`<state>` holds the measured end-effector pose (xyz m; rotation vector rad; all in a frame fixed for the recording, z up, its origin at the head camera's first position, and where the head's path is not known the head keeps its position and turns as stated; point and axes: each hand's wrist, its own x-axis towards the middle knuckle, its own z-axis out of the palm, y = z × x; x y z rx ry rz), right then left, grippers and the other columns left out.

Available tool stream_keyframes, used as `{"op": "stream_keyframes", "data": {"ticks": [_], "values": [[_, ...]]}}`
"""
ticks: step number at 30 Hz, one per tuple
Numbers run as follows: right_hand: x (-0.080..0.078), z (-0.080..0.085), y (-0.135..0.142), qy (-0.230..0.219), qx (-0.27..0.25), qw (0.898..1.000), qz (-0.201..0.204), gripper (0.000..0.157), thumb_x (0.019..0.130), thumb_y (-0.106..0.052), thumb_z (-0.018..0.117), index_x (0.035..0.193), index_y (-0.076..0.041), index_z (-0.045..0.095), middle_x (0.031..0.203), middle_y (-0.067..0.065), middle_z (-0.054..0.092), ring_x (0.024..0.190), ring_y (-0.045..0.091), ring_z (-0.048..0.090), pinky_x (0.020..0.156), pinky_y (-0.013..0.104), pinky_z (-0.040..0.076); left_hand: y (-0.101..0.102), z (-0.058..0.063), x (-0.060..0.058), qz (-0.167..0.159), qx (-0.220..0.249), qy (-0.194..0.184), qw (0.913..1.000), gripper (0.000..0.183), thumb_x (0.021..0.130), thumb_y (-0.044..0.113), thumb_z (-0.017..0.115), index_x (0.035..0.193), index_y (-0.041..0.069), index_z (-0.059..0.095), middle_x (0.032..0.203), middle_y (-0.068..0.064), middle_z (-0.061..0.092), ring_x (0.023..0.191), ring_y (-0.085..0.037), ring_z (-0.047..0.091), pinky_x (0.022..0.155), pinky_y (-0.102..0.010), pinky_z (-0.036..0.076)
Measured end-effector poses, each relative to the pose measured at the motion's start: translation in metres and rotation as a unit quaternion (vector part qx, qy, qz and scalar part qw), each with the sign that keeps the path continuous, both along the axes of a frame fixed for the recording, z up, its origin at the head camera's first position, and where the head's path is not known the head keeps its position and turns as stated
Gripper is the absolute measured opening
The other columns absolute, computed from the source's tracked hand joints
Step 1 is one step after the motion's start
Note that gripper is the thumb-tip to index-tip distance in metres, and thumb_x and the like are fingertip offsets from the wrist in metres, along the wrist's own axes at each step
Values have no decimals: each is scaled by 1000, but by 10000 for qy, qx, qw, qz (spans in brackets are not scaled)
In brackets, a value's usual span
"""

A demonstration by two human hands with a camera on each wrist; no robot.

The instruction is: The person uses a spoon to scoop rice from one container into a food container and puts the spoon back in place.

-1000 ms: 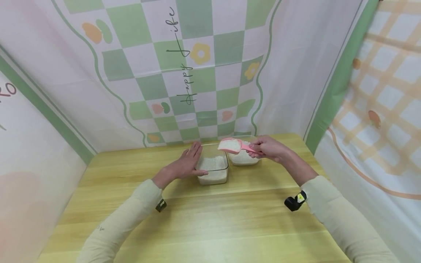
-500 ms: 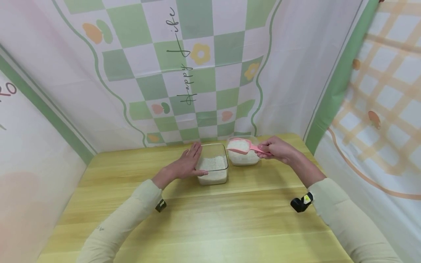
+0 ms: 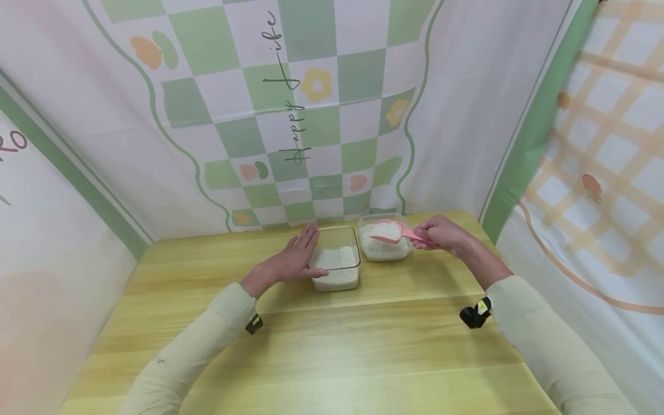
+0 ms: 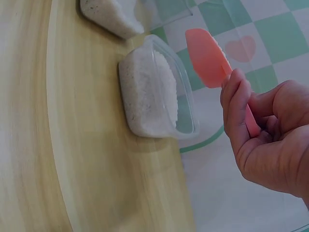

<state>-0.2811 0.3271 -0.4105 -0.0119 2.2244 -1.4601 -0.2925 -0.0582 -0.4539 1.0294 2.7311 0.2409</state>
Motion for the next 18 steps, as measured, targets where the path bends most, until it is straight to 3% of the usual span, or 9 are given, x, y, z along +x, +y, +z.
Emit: {"op": "stream_keyframes", "data": {"ticks": [18], "values": [[-21,-12,0,209,527,9980,284,40,103,2,36,130,32,39,80,2,70,71,4,66,68,16,56,-1,-4,-3,20,-25,-37,10000,110,93,71,46,159,1,-6,168,-16,-11,156,-27,-11,126,-51,10]]}}
